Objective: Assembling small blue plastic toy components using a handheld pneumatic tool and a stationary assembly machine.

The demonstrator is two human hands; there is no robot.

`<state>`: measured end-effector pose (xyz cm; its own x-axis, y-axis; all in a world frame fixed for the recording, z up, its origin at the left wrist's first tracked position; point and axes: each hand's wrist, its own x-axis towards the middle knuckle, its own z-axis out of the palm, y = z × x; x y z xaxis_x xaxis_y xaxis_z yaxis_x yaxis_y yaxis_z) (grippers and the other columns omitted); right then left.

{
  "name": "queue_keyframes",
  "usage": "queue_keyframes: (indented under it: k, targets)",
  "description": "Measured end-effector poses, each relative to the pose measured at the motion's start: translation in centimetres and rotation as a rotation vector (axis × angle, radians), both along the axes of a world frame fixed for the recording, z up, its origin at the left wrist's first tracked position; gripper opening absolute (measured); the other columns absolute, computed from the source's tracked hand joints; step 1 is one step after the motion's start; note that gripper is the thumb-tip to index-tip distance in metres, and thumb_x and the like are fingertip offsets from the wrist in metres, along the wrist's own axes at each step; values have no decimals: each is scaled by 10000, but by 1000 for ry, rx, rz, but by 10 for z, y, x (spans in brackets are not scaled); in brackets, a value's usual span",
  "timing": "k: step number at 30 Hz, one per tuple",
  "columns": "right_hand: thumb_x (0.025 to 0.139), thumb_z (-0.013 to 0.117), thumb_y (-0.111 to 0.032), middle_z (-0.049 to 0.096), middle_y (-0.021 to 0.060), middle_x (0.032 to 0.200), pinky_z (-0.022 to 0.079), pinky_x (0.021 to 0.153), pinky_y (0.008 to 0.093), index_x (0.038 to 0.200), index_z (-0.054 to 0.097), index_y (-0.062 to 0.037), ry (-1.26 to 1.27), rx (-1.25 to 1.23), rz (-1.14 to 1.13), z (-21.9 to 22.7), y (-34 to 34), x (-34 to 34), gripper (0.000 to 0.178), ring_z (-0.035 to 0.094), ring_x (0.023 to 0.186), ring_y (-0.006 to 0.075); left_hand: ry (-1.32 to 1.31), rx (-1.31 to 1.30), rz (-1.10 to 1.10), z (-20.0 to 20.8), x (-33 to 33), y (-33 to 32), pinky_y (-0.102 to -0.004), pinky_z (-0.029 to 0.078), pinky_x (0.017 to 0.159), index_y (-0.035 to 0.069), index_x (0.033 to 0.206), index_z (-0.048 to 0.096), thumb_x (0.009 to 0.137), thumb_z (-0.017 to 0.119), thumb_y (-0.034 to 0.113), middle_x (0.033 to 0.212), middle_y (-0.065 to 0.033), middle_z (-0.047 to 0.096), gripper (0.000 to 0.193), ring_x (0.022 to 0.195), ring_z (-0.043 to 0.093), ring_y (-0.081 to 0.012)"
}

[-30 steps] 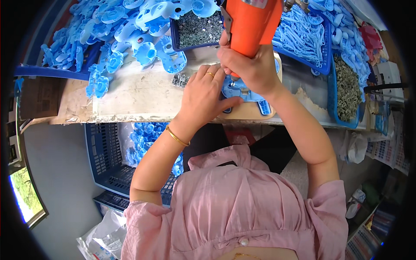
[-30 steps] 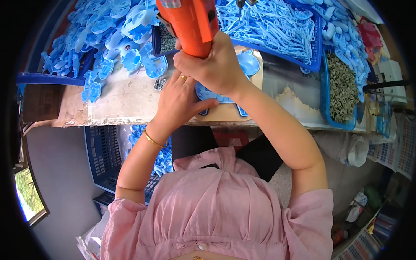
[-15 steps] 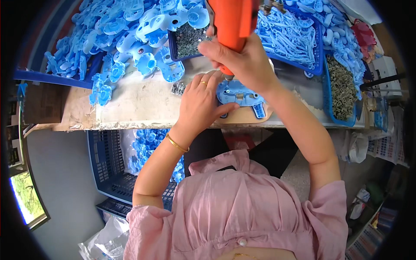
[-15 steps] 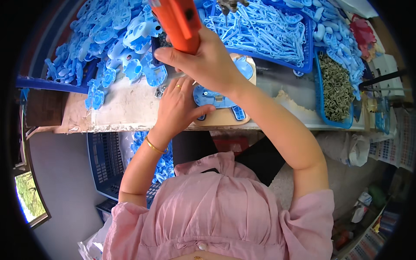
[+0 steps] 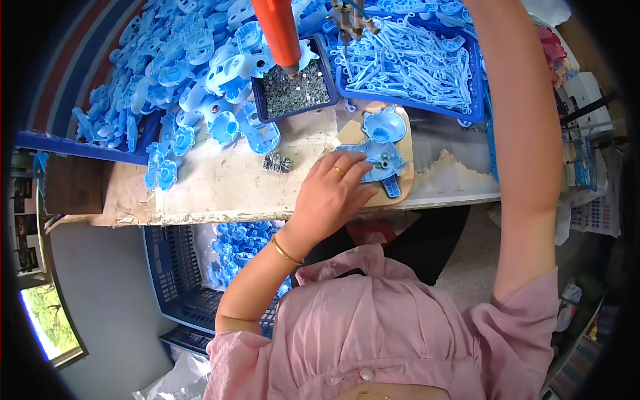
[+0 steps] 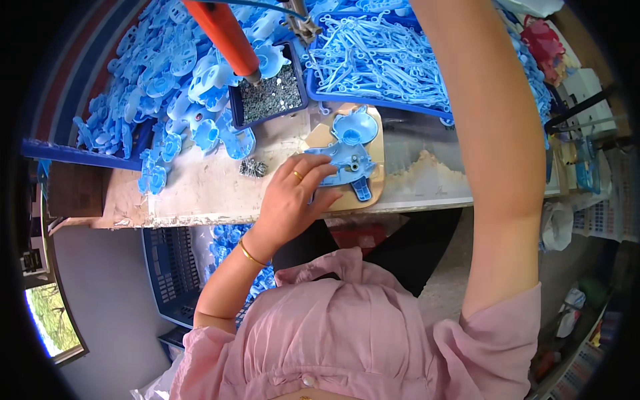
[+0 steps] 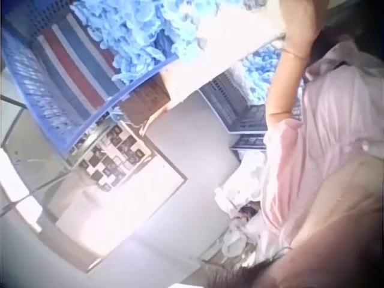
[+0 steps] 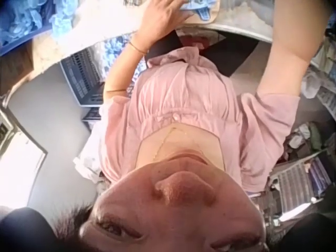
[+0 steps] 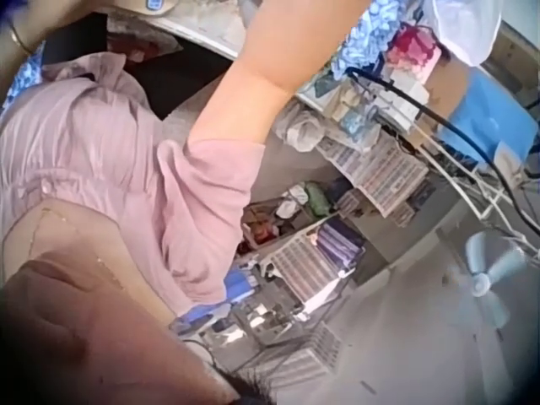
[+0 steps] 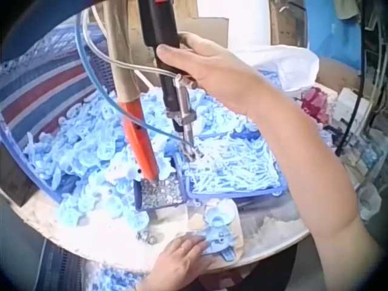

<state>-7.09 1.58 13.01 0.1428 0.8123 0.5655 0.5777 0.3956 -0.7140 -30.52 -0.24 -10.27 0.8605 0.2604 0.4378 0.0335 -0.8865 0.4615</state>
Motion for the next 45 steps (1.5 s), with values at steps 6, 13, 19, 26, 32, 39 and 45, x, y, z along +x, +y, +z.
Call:
queue_keyframes:
  k: [6,13,19,26,32,39,45]
  targets:
    - [911,729,-271,578,-27,836,502,721,252,1320,540,0,171,84,193,-10,-29,2,525,590,766,63,-41,78,-44,1,18,-13,-410,483,967,67,1098,656,795,769,193,1163,-74,650,347,1097,594,-283]
    - [838,710,-103,668,60,799,421,524,206,1307,507,58,503,37,51,-46,-79,-38,536,609,599,106,50,136,-64,-9,23,-13,-387,465,995,67,1063,656,836,719,185,1152,-51,656,264,1087,596,-253]
    - [843,737,-87,640,37,757,415,505,209,1291,502,62,580,94,26,-73,-84,-37,527,592,585,90,68,133,-54,-10,25,-15,-376,468,992,64,1036,657,844,709,182,1141,-36,658,231,1088,599,-240]
    - [814,738,16,640,22,768,459,529,223,1163,539,6,353,831,544,-122,-42,-15,403,603,619,78,15,179,-44,-6,30,-17,-387,484,954,74,1004,666,838,718,193,1025,-58,655,211,1064,608,-259]
    - [881,722,-20,561,-20,749,454,498,212,1224,485,3,-48,659,156,-102,-63,-5,417,569,586,41,110,174,-64,-12,34,-20,-397,492,933,85,1002,667,843,712,173,1035,-65,667,187,1060,614,-267]
    - [958,689,-467,558,-18,817,484,605,223,1239,532,-3,122,80,51,6,-70,26,564,575,683,56,-16,52,-53,20,19,-20,-402,510,876,34,983,670,831,727,78,1100,-96,705,167,1001,643,-311]
    - [995,630,-320,655,18,921,513,728,272,1165,655,-15,25,-26,-466,-51,-113,187,350,610,811,85,191,-513,-43,124,-70,0,-376,484,819,-49,839,661,678,698,25,908,-165,691,181,880,638,-314]
